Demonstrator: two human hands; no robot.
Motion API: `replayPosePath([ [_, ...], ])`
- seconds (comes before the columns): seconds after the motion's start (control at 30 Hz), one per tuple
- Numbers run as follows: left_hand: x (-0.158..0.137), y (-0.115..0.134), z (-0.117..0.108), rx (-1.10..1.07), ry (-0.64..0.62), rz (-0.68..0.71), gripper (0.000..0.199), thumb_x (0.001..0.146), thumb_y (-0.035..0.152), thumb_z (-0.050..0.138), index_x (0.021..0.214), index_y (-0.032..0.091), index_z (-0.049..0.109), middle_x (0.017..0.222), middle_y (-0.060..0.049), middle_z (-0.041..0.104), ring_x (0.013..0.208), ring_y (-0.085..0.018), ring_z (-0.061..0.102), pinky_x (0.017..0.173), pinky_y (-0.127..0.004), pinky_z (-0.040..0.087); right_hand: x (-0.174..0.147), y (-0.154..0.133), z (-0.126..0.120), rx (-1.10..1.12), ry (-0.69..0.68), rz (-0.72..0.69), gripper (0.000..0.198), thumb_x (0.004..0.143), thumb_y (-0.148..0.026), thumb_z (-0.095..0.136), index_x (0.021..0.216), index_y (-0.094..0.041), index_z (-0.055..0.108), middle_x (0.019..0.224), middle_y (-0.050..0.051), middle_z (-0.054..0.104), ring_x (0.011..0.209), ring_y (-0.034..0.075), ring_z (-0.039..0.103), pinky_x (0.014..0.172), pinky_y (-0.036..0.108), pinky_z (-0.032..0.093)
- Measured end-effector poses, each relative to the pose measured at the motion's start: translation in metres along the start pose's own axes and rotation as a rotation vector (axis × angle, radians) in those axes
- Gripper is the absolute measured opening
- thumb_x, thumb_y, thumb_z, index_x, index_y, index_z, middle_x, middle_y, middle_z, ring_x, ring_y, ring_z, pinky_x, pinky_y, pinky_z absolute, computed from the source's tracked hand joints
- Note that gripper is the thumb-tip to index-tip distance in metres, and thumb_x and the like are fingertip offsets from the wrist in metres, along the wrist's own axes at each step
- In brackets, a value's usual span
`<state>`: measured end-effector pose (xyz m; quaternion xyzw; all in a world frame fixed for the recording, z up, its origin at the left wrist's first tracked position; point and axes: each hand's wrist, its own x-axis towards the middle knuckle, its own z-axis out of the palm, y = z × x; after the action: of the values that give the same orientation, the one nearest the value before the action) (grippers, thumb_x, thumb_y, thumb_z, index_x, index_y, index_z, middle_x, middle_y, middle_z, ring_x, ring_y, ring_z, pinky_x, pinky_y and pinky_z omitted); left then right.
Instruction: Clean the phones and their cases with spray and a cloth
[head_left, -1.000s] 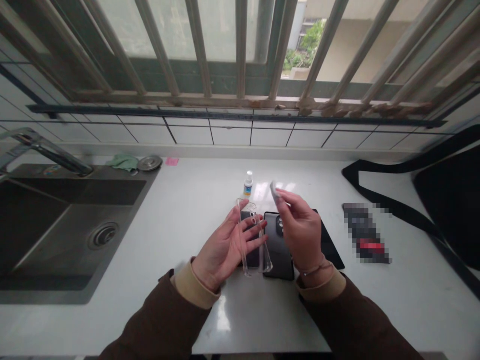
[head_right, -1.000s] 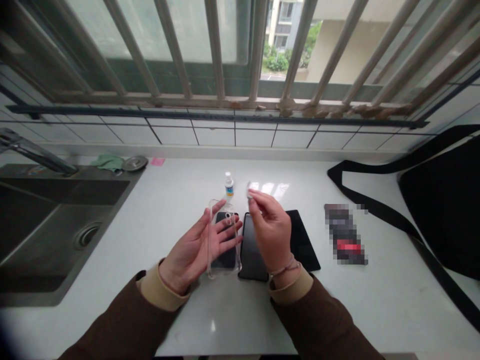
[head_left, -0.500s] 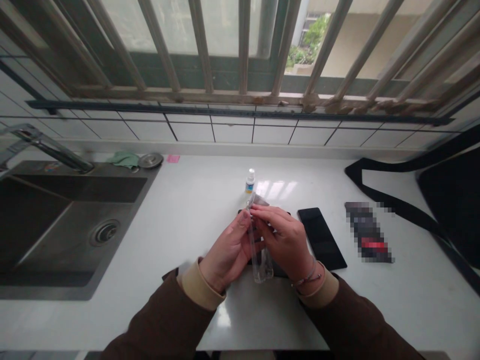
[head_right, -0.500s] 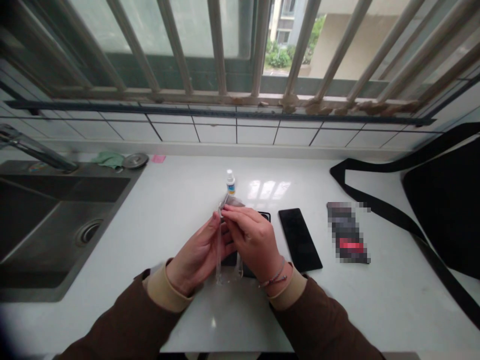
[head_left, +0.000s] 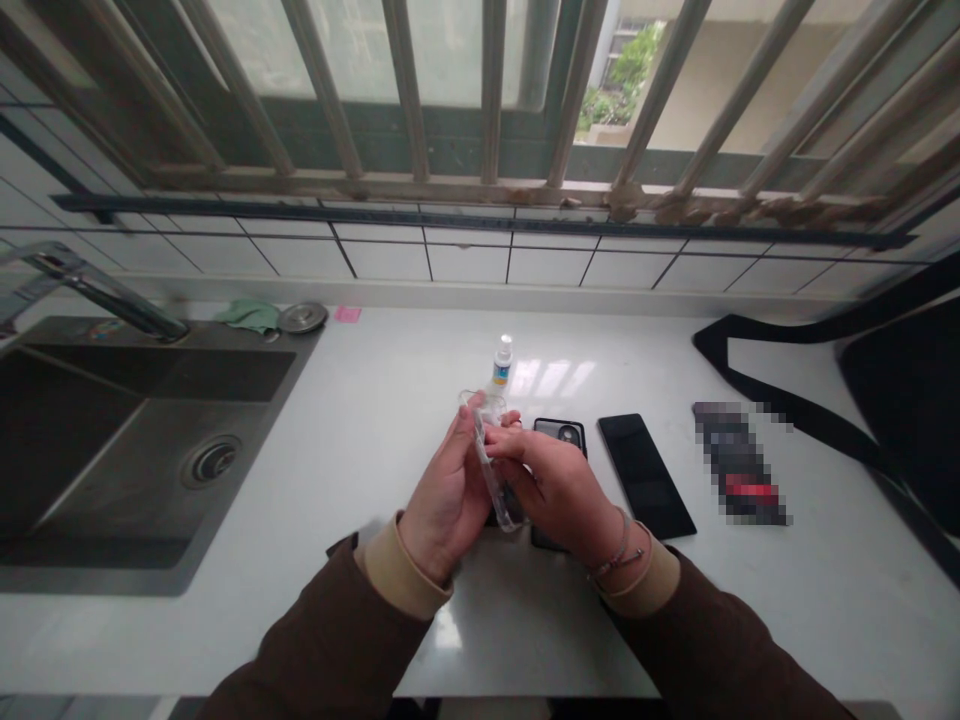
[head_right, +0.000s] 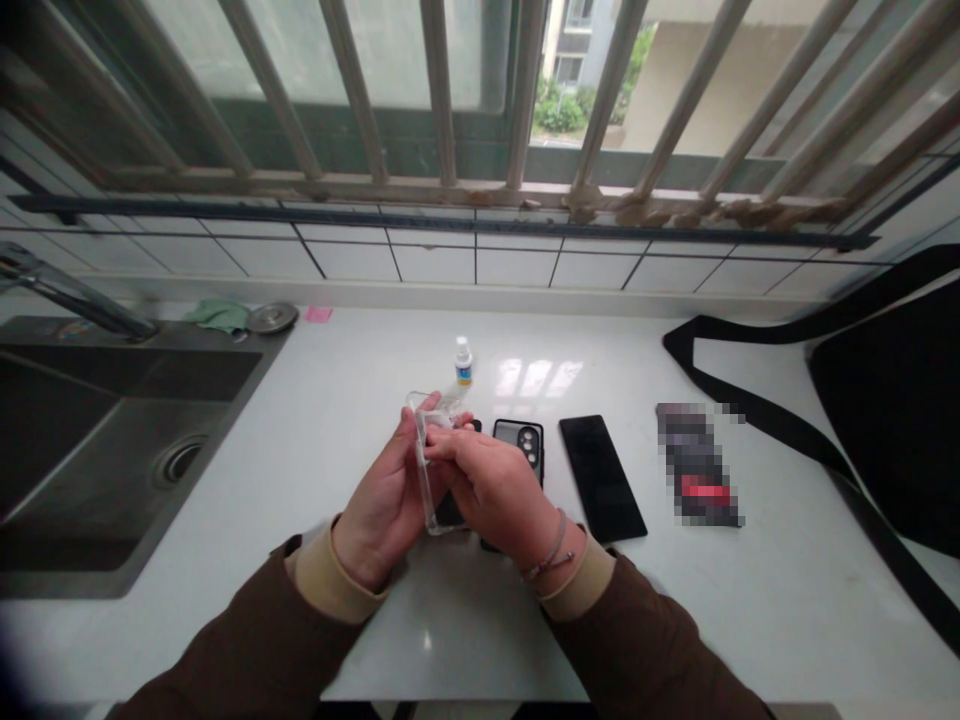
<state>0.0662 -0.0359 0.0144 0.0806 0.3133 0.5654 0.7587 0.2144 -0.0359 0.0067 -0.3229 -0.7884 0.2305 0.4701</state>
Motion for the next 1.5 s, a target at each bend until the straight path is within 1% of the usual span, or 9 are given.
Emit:
replayPosePath([
  [0.2, 0.002, 0.016, 0.001, -0.072, 0.118, 0.003, 0.042, 0.108, 0.048, 0.065, 0.143, 0.024, 0.057, 0.125, -0.018, 0.077, 0.101, -0.023, 0.083, 0.093, -0.035, 0.068, -0.002, -0.007, 0.005, 0.122, -0.118, -0.022, 0.015, 0.110, -0.017, 0.063, 0.121, -0.024, 0.071, 0.125, 0.007, 0.085, 0.117, 0.021, 0.082, 0.101, 0.035, 0.067],
  [0.47, 0.008, 0.025, -0.002, -0.066, 0.129, 0.079, 0.033, 0.111, 0.049, 0.057, 0.130, 0.021, 0.057, 0.124, -0.022, 0.075, 0.108, -0.026, 0.082, 0.099, -0.040, 0.067, 0.002, -0.018, -0.002, 0.246, -0.262, 0.034, 0.015, 0.108, -0.015, 0.064, 0.119, -0.022, 0.071, 0.118, 0.006, 0.085, 0.108, 0.020, 0.083, 0.093, 0.031, 0.065],
  [0.63, 0.006, 0.025, 0.000, -0.034, 0.097, 0.029, 0.029, 0.112, 0.047, 0.057, 0.130, 0.024, 0.058, 0.121, -0.018, 0.076, 0.106, -0.024, 0.082, 0.097, -0.039, 0.067, 0.002, -0.016, -0.005, 0.350, -0.338, 0.236, 0.009, 0.109, -0.023, 0.065, 0.112, -0.023, 0.074, 0.097, 0.002, 0.081, 0.081, 0.016, 0.076, 0.077, 0.028, 0.061],
  [0.73, 0.003, 0.024, 0.002, 0.005, 0.056, -0.015, 0.031, 0.111, 0.049, 0.057, 0.131, 0.025, 0.059, 0.119, -0.017, 0.077, 0.103, -0.026, 0.082, 0.092, -0.043, 0.068, -0.001, -0.002, -0.001, 0.451, -0.111, 0.405, 0.016, 0.111, -0.037, 0.063, 0.106, -0.023, 0.068, 0.096, 0.003, 0.077, 0.083, 0.017, 0.074, 0.074, 0.028, 0.062],
  [0.87, 0.002, 0.023, 0.003, 0.062, 0.005, -0.026, 0.036, 0.110, 0.050, 0.059, 0.128, 0.019, 0.062, 0.116, -0.022, 0.078, 0.104, -0.028, 0.081, 0.096, -0.040, 0.066, -0.002, 0.019, -0.006, 0.326, 0.527, 0.537, 0.017, 0.115, -0.040, 0.055, 0.119, -0.024, 0.060, 0.093, 0.001, 0.075, 0.077, 0.016, 0.075, 0.067, 0.027, 0.064],
  [0.97, 0.001, 0.018, 0.002, 0.099, -0.014, -0.091, 0.038, 0.108, 0.051, 0.063, 0.127, 0.017, 0.063, 0.118, -0.024, 0.078, 0.107, -0.029, 0.080, 0.103, -0.042, 0.063, -0.002, 0.020, -0.013, 0.135, 0.667, 0.491, 0.017, 0.114, -0.037, 0.058, 0.123, -0.024, 0.063, 0.095, 0.004, 0.078, 0.082, 0.019, 0.079, 0.070, 0.030, 0.067],
  [1.13, 0.000, 0.007, -0.001, 0.096, -0.076, -0.075, 0.039, 0.107, 0.051, 0.067, 0.126, 0.017, 0.072, 0.118, -0.018, 0.080, 0.108, -0.026, 0.079, 0.103, -0.038, 0.060, -0.002, 0.006, -0.001, -0.132, 0.206, 0.176, 0.027, 0.112, -0.017, 0.054, 0.133, -0.027, 0.068, 0.136, 0.009, 0.080, 0.126, 0.024, 0.078, 0.109, 0.043, 0.066],
  [1.23, 0.002, 0.010, -0.002, 0.109, -0.028, 0.020, 0.036, 0.107, 0.051, 0.066, 0.120, 0.018, 0.073, 0.113, -0.014, 0.081, 0.103, -0.024, 0.079, 0.095, -0.035, 0.062, -0.003, 0.004, 0.009, -0.174, -0.004, 0.029, 0.034, 0.111, -0.011, 0.052, 0.138, -0.024, 0.066, 0.139, 0.009, 0.080, 0.130, 0.023, 0.077, 0.125, 0.045, 0.055],
  [1.5, 0.010, 0.036, -0.004, 0.074, 0.185, 0.147, 0.029, 0.110, 0.049, 0.058, 0.120, 0.021, 0.060, 0.109, -0.016, 0.078, 0.102, -0.025, 0.081, 0.096, -0.038, 0.065, -0.004, -0.011, 0.007, -0.006, -0.318, -0.014, 0.022, 0.109, -0.012, 0.056, 0.122, -0.025, 0.069, 0.116, 0.004, 0.085, 0.103, 0.019, 0.083, 0.091, 0.030, 0.067],
])
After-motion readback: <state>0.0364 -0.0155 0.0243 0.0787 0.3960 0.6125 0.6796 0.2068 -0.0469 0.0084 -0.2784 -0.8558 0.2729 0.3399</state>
